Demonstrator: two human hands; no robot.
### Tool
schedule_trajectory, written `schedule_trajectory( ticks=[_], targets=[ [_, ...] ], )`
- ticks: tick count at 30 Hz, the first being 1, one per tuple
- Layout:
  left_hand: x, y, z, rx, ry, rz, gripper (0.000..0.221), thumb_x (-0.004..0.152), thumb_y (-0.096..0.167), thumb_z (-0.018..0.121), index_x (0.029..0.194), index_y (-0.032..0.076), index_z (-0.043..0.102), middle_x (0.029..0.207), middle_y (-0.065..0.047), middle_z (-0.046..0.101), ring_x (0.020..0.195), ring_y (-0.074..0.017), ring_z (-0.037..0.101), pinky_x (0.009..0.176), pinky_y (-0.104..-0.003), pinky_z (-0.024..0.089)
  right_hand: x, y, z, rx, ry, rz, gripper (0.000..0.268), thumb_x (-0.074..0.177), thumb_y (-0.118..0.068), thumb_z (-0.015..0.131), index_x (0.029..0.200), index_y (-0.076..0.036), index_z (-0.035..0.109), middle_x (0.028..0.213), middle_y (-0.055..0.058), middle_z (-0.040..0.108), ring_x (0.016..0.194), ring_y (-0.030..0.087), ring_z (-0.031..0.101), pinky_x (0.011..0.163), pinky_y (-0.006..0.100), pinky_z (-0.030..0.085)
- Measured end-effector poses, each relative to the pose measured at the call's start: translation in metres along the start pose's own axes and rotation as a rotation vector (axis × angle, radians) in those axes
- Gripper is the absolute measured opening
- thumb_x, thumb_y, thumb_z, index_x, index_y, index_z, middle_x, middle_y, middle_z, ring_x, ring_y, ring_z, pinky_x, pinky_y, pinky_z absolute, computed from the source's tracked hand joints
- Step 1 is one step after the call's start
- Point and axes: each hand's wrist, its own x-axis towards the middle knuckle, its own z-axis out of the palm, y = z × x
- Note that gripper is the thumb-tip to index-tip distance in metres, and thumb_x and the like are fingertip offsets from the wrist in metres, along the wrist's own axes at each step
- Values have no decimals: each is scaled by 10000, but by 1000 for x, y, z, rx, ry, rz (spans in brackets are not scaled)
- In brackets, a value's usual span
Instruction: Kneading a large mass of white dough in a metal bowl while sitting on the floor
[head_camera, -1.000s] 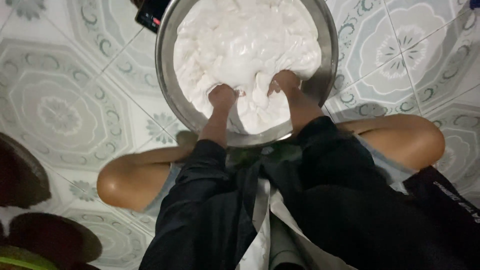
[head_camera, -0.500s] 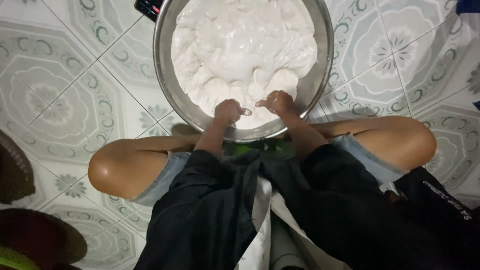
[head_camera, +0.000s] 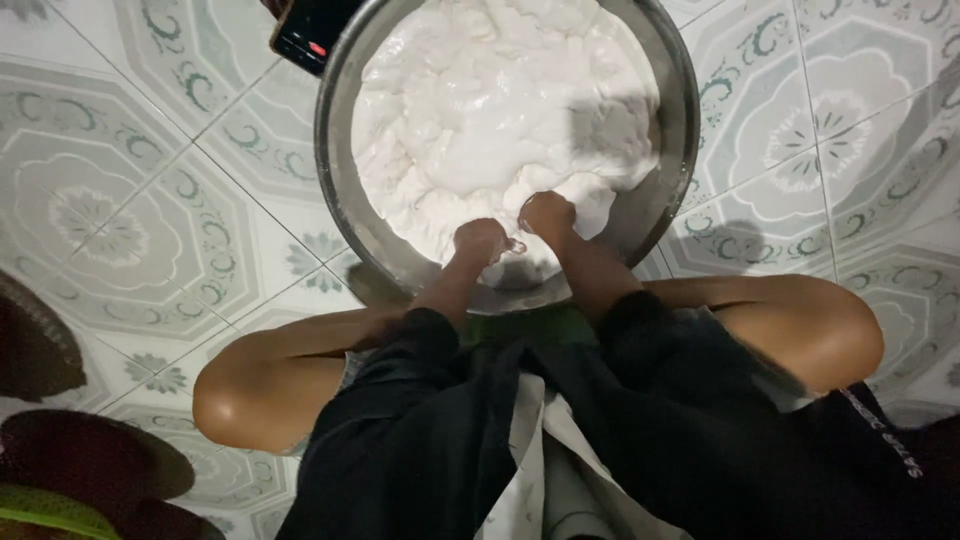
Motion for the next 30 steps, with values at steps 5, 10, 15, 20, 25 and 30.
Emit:
schedule_trajectory(
  ticks=[5, 10, 15, 20, 25, 30],
  targets=[
    [2, 3, 9, 91, -51, 33, 302, 904, 242, 752, 1146, 62, 757, 1209, -125, 744, 1240, -345, 662, 1046, -551, 510, -58, -67, -93, -79, -282, 98, 330, 957, -197, 528, 1030, -10, 789, 1111, 158, 778, 1181, 410, 683, 996, 638, 498],
    [-60, 11, -2, -84, 119, -3, 415, 987, 418, 634, 1171, 63, 744, 1175, -158, 751, 1214, -348, 680, 1018, -553, 536, -33, -29, -46, 15, -112, 58, 334, 920, -263, 528, 913, -64, 796, 980, 159, 782, 1085, 405, 722, 955, 582, 525],
    [-11, -19, -15, -19, 233, 103, 262, 970, 373, 635, 1111, 199, 773, 1159, -70, 757, 1225, -338, 667, 1006, -582, 516, 3, 34, 2, 10, -64, -40, 459, 887, -441, 556, 1112, -109, 780, 1133, 183, 754, 1165, 415, 685, 985, 571, 539],
    [-10, -20, -80, 38, 420, 137, 131, 900, 225, 721, 879, 115, 789, 849, -110, 773, 916, -319, 754, 844, -509, 592, -33, -2, -79, 198, 149, -257, 413, 911, -489, 746, 805, -91, 755, 794, 169, 750, 905, 390, 735, 880, 474, 573],
    [69, -18, -52, 73, 421, 58, 175, 905, 212, 663, 781, 159, 774, 716, -75, 730, 795, -302, 762, 720, -480, 602, -28, -3, -97, -149, 347, -405, 535, 953, -616, 673, 749, -122, 705, 710, 89, 715, 764, 301, 744, 745, 442, 592],
    [50, -13, -67, 58, 361, 57, 226, 947, 156, 599, 829, 127, 790, 759, -95, 752, 837, -275, 774, 711, -415, 601, 5, -30, -103, -150, 281, -317, 456, 1006, -478, 596, 700, -158, 702, 648, 37, 704, 714, 280, 740, 655, 443, 578]
  ],
)
